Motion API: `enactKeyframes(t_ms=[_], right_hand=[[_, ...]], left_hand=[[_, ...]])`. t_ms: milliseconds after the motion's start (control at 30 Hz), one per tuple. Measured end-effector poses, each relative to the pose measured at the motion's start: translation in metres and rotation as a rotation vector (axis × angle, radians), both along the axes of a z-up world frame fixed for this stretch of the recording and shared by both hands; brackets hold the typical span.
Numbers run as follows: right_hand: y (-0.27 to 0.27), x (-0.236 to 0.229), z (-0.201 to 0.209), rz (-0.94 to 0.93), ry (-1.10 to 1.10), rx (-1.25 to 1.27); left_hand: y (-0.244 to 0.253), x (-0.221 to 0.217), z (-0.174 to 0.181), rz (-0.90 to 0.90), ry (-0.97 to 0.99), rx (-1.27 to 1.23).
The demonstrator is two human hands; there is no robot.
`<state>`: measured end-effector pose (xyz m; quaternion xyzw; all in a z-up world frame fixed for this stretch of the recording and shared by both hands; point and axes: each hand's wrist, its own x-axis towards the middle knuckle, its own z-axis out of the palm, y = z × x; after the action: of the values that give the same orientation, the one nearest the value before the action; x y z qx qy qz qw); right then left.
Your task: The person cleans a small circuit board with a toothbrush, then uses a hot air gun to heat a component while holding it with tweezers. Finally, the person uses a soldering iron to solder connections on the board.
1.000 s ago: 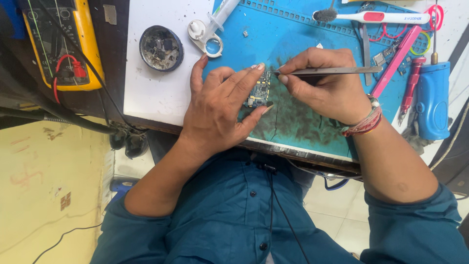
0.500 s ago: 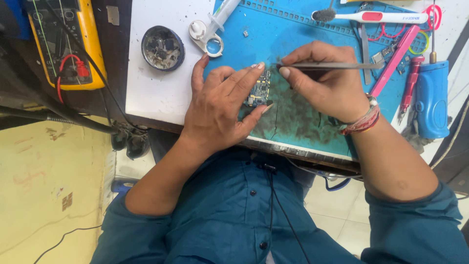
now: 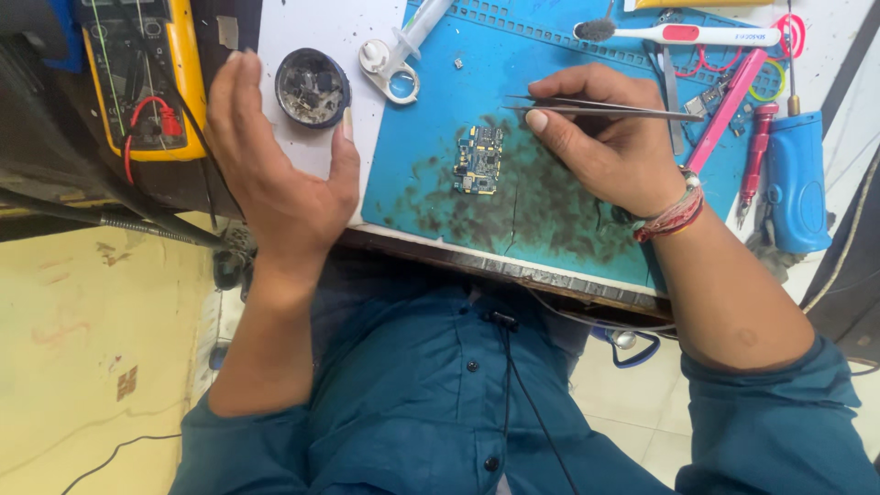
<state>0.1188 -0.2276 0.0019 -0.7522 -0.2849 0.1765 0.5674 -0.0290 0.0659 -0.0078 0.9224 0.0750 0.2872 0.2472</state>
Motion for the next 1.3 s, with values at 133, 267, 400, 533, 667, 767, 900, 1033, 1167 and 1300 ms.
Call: enactKeyframes(t_ms=[133, 267, 400, 533, 667, 767, 900, 1033, 1167, 1300], right_hand=[[-0.002, 0.001, -0.002, 0.011, -0.055, -0.003], [-0.008, 0.004, -0.004, -0.050, -0.227, 0.012], [-0.021, 0.006, -0.002, -0.238, -0.167, 0.217], [-0.038, 0.018, -0.002, -0.342, -0.149, 0.291], [-0.044, 0.022, -0.006, -0.306, -0.213, 0.290], [-0.038, 0.019, -0.003, -0.312, -0.146, 0.278], [-0.023, 0.013, 0.006, -0.291, -0.119, 0.201], [-0.012, 0.012, 0.010, -0.212, -0.231, 0.120], [-0.012, 0.010, 0.001, -0.179, -0.206, 0.038], [-0.009, 0.010, -0.005, -0.118, -0.115, 0.077]], left_hand=[[0.006, 0.004, -0.004, 0.054, 0.131, 0.055], [0.006, 0.006, -0.009, 0.072, 0.142, 0.061], [0.004, 0.004, -0.011, 0.073, 0.120, 0.089], [0.003, 0.005, -0.013, 0.077, 0.090, 0.049], [0.002, 0.005, -0.012, 0.069, 0.054, 0.028], [0.002, 0.004, -0.012, 0.056, 0.057, 0.013], [0.002, 0.005, -0.011, 0.054, 0.066, 0.074], [-0.013, 0.009, 0.000, -0.006, 0.015, 0.182], [-0.040, 0.021, 0.001, -0.192, 0.089, 0.150], [-0.050, 0.049, -0.003, -0.226, 0.143, 0.187]])
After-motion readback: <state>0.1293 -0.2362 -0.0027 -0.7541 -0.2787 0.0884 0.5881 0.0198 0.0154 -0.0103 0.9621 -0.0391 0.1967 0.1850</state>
